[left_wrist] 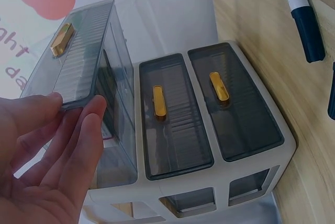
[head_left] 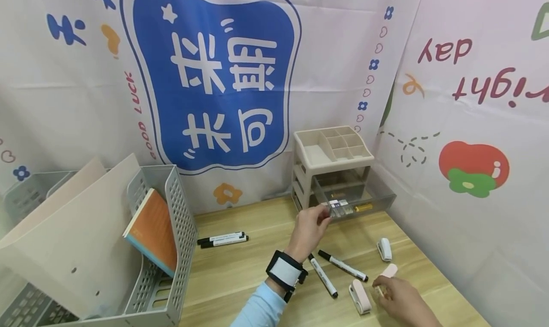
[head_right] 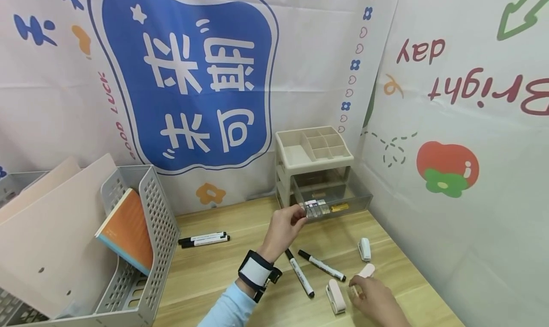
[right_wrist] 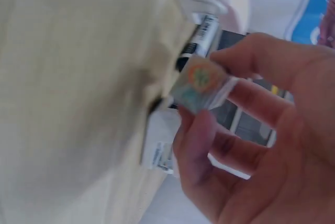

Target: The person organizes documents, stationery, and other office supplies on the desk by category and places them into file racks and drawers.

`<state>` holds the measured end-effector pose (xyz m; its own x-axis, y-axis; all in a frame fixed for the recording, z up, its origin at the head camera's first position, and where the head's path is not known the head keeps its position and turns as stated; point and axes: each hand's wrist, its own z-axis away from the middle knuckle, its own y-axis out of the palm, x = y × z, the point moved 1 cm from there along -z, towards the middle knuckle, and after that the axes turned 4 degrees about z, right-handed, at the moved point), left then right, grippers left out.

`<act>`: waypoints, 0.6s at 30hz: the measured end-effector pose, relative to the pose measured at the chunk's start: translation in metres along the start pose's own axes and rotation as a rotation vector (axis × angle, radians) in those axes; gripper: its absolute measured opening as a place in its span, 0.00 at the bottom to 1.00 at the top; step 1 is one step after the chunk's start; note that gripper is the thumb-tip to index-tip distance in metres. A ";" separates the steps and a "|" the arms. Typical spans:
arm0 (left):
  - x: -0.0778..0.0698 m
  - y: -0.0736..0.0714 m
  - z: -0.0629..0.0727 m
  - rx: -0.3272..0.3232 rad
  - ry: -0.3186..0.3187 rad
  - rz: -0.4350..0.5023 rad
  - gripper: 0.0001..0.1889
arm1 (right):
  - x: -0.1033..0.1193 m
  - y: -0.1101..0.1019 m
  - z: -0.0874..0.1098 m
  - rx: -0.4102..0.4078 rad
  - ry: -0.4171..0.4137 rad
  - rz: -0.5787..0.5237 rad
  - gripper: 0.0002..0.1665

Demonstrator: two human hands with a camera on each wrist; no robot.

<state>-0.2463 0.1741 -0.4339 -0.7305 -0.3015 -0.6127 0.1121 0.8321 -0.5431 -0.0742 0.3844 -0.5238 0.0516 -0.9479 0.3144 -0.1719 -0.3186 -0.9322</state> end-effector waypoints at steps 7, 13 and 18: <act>0.000 0.001 0.000 -0.018 0.018 0.017 0.03 | 0.003 -0.031 -0.003 0.077 0.024 -0.302 0.15; 0.000 0.000 0.000 -0.028 0.029 0.022 0.02 | 0.009 -0.054 -0.014 0.076 0.082 -0.457 0.17; 0.000 0.000 0.001 -0.028 0.018 0.013 0.02 | 0.012 -0.074 -0.028 0.013 0.028 -0.551 0.14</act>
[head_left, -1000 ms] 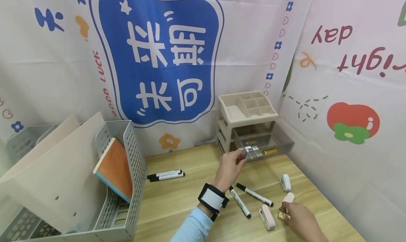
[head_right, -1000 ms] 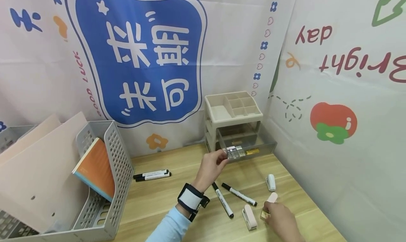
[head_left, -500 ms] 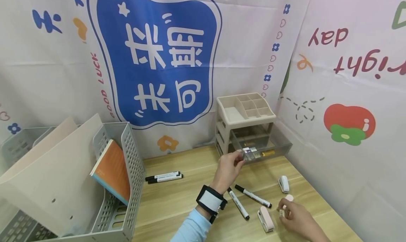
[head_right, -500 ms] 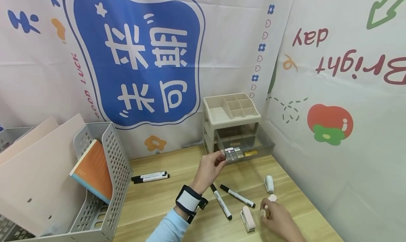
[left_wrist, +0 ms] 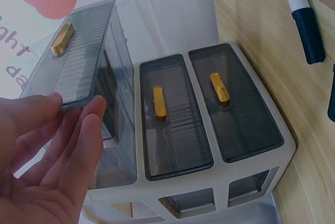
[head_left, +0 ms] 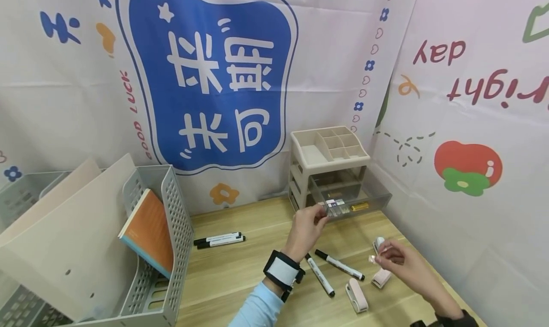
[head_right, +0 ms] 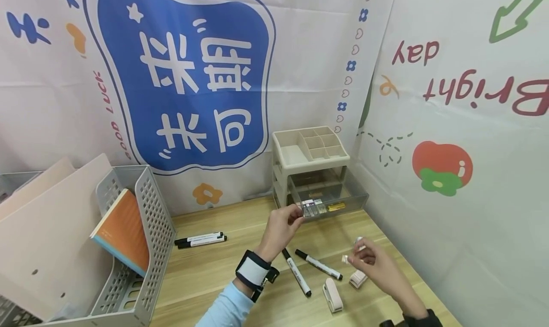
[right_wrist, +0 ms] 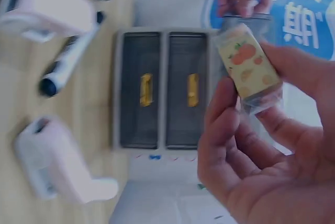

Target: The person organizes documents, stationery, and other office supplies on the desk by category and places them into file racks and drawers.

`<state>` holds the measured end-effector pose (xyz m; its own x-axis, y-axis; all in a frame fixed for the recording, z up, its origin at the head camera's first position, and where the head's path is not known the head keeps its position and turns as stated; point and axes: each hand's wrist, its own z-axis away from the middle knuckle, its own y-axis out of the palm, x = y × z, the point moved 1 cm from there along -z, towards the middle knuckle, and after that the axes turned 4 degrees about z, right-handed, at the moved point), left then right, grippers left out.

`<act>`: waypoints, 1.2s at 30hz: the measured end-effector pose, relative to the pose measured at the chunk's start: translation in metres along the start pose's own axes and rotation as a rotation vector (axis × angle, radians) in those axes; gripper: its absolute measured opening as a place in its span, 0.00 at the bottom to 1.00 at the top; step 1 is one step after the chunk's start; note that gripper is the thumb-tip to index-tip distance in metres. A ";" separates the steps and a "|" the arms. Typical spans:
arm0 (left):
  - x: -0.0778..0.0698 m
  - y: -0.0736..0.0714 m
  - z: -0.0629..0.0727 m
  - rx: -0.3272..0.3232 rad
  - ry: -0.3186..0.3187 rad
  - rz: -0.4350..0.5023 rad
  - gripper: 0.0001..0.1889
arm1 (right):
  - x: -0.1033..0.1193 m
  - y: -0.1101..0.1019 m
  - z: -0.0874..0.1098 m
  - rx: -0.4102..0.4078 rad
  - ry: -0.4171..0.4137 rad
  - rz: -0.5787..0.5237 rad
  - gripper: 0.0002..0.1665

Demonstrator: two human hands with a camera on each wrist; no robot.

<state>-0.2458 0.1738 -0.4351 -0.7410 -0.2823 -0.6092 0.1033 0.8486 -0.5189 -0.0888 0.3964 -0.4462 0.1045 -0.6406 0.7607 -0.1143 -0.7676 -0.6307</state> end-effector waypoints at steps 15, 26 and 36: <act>0.000 0.000 0.000 -0.005 0.004 0.033 0.03 | 0.046 -0.011 -0.041 0.048 -0.069 -0.346 0.26; 0.001 -0.001 -0.001 0.003 -0.001 0.030 0.02 | 0.088 -0.048 -0.083 -0.091 -0.105 -0.043 0.22; 0.000 -0.001 -0.001 0.023 -0.023 0.037 0.02 | 0.079 -0.058 -0.146 0.063 -0.045 0.244 0.13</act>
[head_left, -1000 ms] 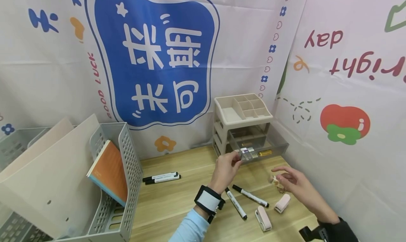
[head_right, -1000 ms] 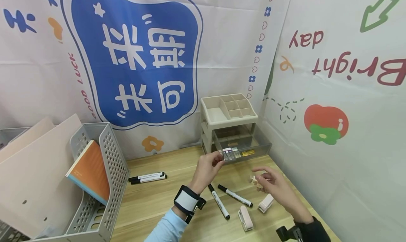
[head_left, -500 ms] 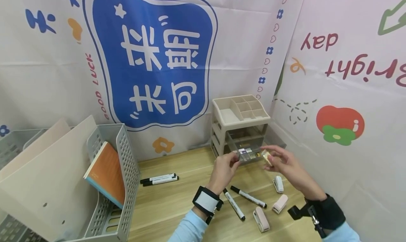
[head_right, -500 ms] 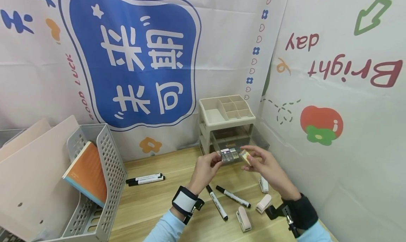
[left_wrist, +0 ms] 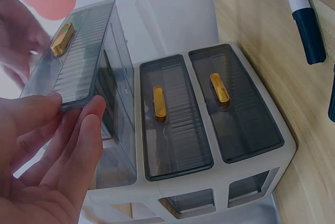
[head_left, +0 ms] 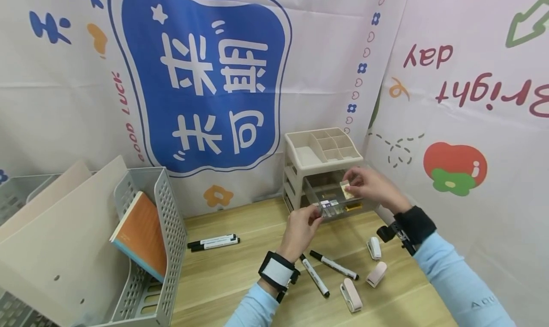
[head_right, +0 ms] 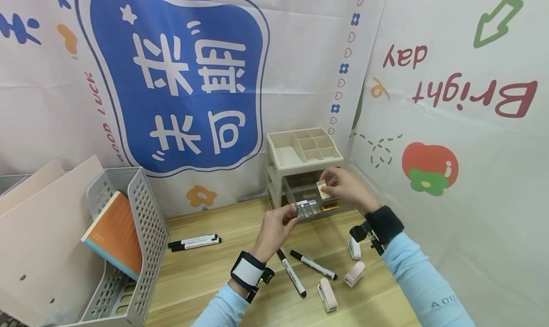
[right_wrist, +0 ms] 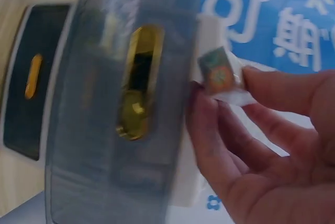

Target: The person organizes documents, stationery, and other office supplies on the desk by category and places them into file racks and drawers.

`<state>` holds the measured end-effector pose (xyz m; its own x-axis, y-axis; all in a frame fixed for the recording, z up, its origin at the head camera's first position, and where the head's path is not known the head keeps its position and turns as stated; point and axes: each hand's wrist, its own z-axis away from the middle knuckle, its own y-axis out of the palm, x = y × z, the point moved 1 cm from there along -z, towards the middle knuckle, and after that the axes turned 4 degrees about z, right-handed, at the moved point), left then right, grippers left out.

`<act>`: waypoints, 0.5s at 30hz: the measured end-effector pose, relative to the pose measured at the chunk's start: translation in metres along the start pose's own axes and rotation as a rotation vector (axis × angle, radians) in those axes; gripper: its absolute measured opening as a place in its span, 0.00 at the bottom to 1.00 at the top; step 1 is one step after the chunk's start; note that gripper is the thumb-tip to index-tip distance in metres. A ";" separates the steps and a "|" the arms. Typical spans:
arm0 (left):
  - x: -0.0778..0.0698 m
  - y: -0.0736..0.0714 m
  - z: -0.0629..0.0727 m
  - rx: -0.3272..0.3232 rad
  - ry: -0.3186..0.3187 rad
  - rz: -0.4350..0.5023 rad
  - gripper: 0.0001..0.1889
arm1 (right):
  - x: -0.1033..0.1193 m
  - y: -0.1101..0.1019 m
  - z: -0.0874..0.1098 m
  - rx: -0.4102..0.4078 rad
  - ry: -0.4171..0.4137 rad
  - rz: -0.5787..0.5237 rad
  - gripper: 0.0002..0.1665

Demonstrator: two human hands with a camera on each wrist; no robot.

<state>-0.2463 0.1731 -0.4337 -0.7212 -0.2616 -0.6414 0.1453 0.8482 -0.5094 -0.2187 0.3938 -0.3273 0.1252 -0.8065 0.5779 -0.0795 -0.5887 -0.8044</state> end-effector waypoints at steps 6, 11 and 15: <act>0.001 0.001 -0.001 0.010 -0.007 0.003 0.02 | -0.005 0.009 -0.020 0.138 0.002 0.160 0.10; 0.002 0.002 -0.002 0.003 -0.005 0.003 0.02 | -0.006 0.015 -0.035 0.266 -0.032 0.299 0.07; 0.003 0.003 -0.002 0.011 -0.013 0.004 0.02 | -0.007 0.019 -0.043 0.335 -0.045 0.366 0.08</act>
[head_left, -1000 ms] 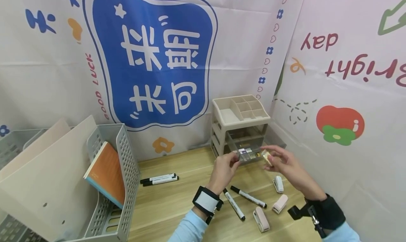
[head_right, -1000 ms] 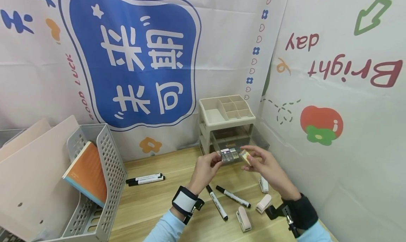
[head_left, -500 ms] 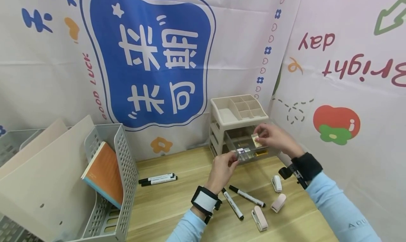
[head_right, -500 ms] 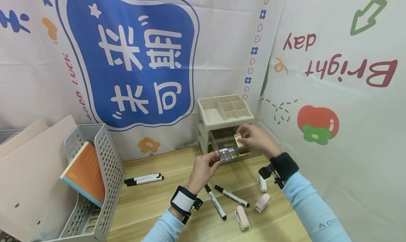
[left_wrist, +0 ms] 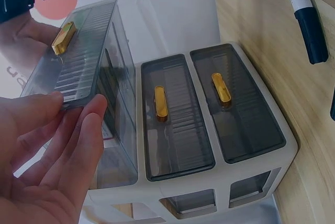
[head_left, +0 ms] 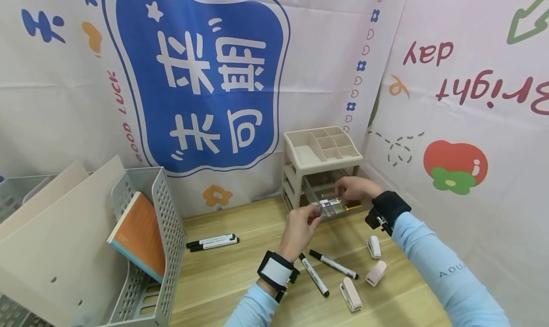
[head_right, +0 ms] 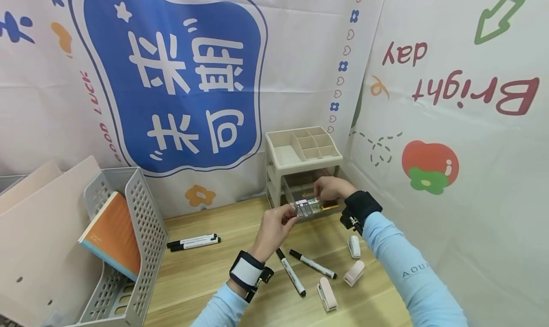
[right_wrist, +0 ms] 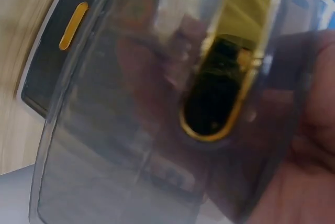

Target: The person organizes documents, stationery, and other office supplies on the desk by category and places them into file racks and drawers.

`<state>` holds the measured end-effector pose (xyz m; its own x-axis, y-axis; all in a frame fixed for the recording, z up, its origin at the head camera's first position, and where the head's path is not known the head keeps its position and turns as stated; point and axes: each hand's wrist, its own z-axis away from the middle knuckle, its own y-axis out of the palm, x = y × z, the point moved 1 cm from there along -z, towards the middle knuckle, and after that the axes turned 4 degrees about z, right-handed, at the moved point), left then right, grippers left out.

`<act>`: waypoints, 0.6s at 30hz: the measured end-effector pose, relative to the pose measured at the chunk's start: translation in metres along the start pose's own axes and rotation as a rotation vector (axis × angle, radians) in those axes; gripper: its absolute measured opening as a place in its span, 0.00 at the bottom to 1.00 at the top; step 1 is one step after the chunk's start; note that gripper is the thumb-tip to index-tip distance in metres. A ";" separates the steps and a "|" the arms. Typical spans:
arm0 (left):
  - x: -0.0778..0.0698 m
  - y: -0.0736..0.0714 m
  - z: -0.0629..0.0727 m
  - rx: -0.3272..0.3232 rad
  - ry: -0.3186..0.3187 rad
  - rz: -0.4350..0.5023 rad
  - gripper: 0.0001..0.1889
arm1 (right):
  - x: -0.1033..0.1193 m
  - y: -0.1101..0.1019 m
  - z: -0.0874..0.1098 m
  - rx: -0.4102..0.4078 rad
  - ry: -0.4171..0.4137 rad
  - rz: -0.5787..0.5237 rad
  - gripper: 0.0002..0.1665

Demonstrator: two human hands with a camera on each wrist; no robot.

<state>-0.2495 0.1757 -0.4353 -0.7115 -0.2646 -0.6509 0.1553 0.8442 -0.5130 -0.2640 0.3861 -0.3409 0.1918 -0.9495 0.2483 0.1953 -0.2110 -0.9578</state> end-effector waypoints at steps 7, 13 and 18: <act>-0.003 -0.004 -0.002 -0.018 0.015 -0.003 0.03 | -0.002 -0.001 -0.007 0.009 -0.006 0.026 0.04; 0.001 -0.015 -0.009 0.043 0.052 -0.036 0.03 | -0.002 0.000 0.004 -0.247 0.002 -0.042 0.12; -0.001 -0.044 -0.025 0.073 0.106 -0.069 0.05 | 0.004 0.013 0.055 -0.717 0.046 -0.242 0.15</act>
<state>-0.2727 0.1505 -0.3981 -0.7902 -0.2665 -0.5519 0.1506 0.7885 -0.5963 -0.2076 0.3925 -0.3445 0.1798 -0.8630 0.4722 -0.4493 -0.4991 -0.7410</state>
